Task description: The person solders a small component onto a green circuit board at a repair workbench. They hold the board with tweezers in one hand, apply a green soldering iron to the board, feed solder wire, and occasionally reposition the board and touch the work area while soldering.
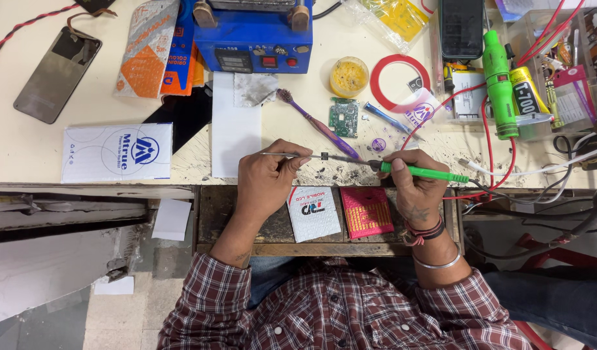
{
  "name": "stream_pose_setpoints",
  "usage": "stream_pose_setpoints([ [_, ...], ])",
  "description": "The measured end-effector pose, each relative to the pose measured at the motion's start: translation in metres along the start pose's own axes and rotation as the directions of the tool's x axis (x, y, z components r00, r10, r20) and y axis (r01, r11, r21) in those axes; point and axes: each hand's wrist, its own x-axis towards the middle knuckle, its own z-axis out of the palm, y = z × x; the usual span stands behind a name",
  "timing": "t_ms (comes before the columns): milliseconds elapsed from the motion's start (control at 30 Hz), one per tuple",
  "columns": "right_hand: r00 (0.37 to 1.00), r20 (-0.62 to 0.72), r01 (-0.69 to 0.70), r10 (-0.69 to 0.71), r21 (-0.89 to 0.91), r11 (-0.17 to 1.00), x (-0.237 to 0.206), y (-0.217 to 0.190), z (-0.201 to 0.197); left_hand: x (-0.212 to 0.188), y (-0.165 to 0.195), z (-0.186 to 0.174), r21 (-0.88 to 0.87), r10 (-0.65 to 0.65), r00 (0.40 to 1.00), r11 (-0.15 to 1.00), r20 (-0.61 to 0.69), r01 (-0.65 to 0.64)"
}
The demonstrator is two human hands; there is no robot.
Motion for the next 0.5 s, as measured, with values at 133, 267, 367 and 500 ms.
stream_pose_setpoints([
  [133, 1.0, -0.013, -0.015, 0.015, 0.011, 1.0, 0.0005, 0.0001, 0.0002, 0.0005, 0.0009, -0.0004, 0.022, -0.022, 1.0, 1.0, 0.004, 0.022],
  [267, 1.0, -0.01, -0.012, 0.012, 0.01, 1.0, 0.0004, -0.0001, -0.0003, 0.001, 0.0006, 0.0, 0.017, -0.017, 1.0, 1.0, 0.001, 0.017],
  [367, 1.0, -0.019, -0.014, 0.014, 0.0, 1.0, 0.0001, -0.0003, -0.001, 0.0002, 0.0, 0.0, -0.004, 0.013, 1.0, 1.0, -0.016, -0.013],
  [500, 1.0, -0.013, -0.016, 0.016, -0.009, 1.0, -0.0004, 0.0003, -0.0015, -0.0004, -0.0009, 0.0, 0.004, -0.012, 1.0, 1.0, -0.007, 0.012],
])
